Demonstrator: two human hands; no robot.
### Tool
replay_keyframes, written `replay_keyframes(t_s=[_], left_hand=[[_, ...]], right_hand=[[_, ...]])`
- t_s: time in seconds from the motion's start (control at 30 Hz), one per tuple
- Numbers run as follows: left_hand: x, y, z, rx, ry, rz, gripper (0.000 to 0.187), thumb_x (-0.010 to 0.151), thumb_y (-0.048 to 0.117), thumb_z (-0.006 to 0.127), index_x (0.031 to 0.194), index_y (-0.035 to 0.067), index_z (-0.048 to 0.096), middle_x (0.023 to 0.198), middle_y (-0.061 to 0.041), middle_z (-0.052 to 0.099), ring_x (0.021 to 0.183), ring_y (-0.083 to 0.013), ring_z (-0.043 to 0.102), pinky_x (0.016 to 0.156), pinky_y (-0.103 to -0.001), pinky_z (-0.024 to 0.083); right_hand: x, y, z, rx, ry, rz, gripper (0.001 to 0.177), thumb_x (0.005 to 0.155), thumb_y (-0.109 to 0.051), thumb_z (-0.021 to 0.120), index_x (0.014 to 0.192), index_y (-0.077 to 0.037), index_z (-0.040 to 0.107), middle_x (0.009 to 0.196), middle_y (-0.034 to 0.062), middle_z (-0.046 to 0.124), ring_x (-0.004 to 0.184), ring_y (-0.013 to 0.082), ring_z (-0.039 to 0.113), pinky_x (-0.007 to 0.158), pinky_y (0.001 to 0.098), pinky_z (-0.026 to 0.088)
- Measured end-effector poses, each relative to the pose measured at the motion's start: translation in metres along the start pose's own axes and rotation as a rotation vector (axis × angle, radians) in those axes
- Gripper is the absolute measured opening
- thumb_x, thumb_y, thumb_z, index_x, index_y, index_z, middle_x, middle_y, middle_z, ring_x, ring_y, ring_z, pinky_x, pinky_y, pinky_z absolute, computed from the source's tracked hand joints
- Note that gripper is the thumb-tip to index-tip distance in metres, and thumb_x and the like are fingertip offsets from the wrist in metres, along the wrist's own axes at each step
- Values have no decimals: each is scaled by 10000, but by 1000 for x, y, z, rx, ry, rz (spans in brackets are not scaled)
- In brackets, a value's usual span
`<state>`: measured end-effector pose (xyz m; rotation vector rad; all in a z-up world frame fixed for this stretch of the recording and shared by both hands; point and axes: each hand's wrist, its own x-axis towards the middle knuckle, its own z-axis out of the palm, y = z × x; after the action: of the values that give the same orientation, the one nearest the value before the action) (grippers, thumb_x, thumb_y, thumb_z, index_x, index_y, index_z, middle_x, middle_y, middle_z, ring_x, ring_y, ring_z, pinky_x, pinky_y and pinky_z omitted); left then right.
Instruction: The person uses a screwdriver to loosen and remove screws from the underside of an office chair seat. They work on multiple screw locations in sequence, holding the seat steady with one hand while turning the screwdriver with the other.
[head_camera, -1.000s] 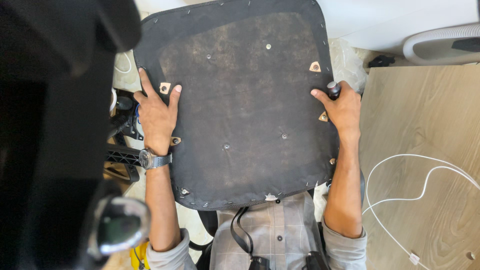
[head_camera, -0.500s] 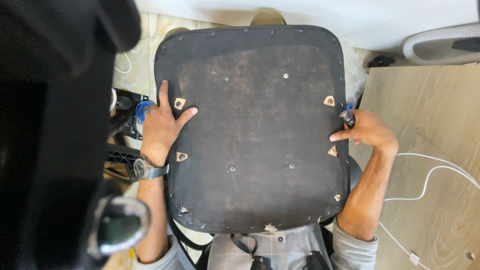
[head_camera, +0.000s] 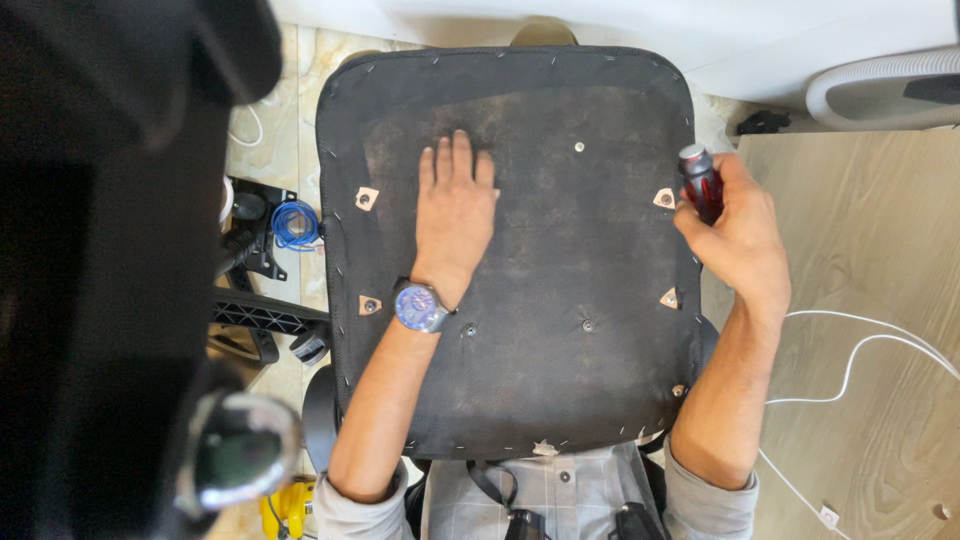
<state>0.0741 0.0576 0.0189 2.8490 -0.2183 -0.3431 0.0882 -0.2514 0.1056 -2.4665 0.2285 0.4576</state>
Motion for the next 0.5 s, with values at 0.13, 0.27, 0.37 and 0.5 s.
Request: replay_keyframes(t_s=[0.13, 0.27, 0.37, 0.5], left_hand=[[-8, 23, 15, -46, 43, 208, 535, 947, 205, 652, 1430, 1, 546, 1585, -226, 412, 1501, -338, 373, 1245, -506, 263], [-16, 24, 16, -197, -70, 280, 621, 909, 224, 609, 1463, -28, 481, 1596, -238, 363, 1503, -322, 333, 1232, -522, 242], [-16, 18, 13, -290, -50, 316, 715, 935, 389, 623, 1473, -53, 463, 1591, -243, 350, 1507, -338, 310, 1240, -529, 226], [-15, 19, 17, -302, -68, 332, 729, 955, 506, 587, 1472, 4, 476, 1593, -194, 351, 1502, -327, 301, 1234, -540, 211]], right_hand=[[3, -35, 28, 817, -68, -270, 347, 1009, 91, 638, 1327, -16, 547, 1195, 127, 664, 1135, 201, 664, 1028, 330, 573], [-8, -57, 67, 896, 58, -354, 366, 1046, 109, 620, 1354, -33, 482, 1237, 159, 679, 1160, 233, 690, 979, 335, 579], [-14, -57, 78, 1003, 117, -367, 360, 1079, 71, 642, 1361, -52, 455, 1186, 156, 673, 1128, 237, 695, 1021, 359, 583], [-16, -46, 81, 1094, 160, -385, 340, 1106, 50, 654, 1320, -68, 417, 1173, 156, 664, 1125, 246, 693, 1083, 392, 577]])
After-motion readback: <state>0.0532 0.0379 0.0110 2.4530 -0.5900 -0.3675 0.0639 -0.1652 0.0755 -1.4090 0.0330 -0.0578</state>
